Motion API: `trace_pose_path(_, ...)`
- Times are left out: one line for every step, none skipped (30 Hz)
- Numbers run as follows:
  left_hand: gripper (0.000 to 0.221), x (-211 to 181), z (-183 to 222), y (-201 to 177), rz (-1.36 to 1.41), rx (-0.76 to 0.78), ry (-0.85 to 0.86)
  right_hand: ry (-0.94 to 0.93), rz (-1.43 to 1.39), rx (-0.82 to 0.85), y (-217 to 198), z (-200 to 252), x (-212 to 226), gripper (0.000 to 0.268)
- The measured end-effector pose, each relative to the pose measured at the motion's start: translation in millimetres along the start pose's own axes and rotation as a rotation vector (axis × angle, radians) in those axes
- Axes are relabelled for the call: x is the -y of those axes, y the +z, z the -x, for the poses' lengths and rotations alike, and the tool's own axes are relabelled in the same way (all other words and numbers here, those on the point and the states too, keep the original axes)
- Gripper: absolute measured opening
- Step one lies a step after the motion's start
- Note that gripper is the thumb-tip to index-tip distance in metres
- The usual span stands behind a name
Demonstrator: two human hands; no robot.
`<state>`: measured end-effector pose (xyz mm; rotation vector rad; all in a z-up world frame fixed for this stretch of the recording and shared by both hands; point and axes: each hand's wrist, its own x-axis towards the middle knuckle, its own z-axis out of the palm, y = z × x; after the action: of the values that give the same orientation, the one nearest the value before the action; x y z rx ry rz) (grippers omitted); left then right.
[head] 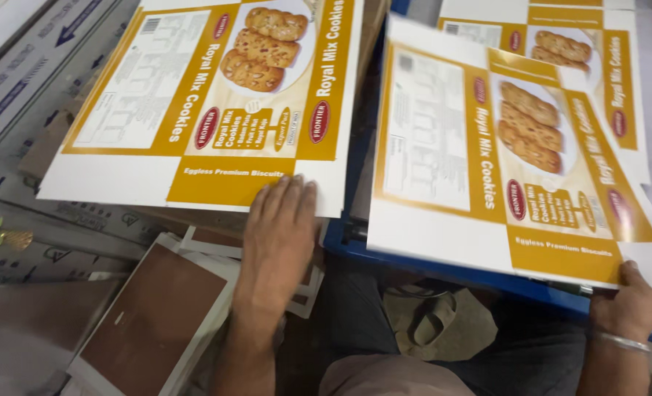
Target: The person sorts printed cookie box flats by hand, picking them up from a pile and placing them onto a conveyor belt system.
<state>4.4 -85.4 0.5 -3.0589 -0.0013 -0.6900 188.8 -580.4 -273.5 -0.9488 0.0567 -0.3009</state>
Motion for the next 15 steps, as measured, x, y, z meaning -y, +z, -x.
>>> trace_pose_path(0.049, 6, -3, 4, -0.017, -0.019, 0.021, -0.026, 0.027, -0.049, -12, -3, -3, 0.047)
trace_pose_path(0.048, 11, -5, 7, -0.035, -0.039, 0.042, -0.051, 0.053, -0.098, -22, -5, -4, 0.045)
trace_pose_path(0.042, 14, -7, 11, -0.003, -0.068, 0.046, -0.073, 0.083, -0.148, -30, -5, -4, 0.043)
trace_pose_path(0.036, 16, -8, 14, 0.029, -0.096, 0.05, -0.056, 0.103, -0.207, -34, -3, -2, 0.04)
trace_pose_path(0.03, 18, -9, 15, 0.061, -0.125, 0.054, -0.038, 0.122, -0.266, -38, 1, 2, 0.037)
trace_pose_path(0.029, 19, -9, 16, 0.075, -0.136, 0.044, -0.02, 0.141, -0.325, -40, 5, 5, 0.035)
trace_pose_path(0.029, 18, -7, 17, 0.088, -0.147, 0.036, -0.024, 0.191, -0.343, -44, 14, 8, 0.037)
trace_pose_path(0.029, 17, -6, 17, 0.102, -0.158, 0.027, -0.028, 0.241, -0.362, -49, 29, 11, 0.039)
trace_pose_path(0.033, 17, -6, 16, 0.096, -0.182, 0.031, -0.03, 0.291, -0.377, -52, 41, 15, 0.041)
trace_pose_path(0.036, 17, -6, 16, 0.09, -0.207, 0.035, -0.031, 0.287, -0.363, -56, 56, 18, 0.045)
trace_pose_path(0.04, 18, -6, 17, 0.083, -0.231, 0.037, -0.03, 0.282, -0.347, -60, 74, 20, 0.048)
trace_pose_path(0.044, 19, -6, 18, 0.056, -0.235, 0.028, -0.03, 0.278, -0.332, -64, 90, 23, 0.052)
trace_pose_path(0.048, 19, -6, 18, 0.031, -0.239, 0.02, -0.031, 0.248, -0.308, -67, 105, 26, 0.052)
trace_pose_path(0.052, 19, -5, 19, 0.006, -0.242, 0.013, -0.033, 0.217, -0.284, -68, 119, 29, 0.051)
trace_pose_path(0.05, 20, -5, 20, -0.002, -0.251, 0.01, -0.036, 0.185, -0.262, -68, 129, 30, 0.051)
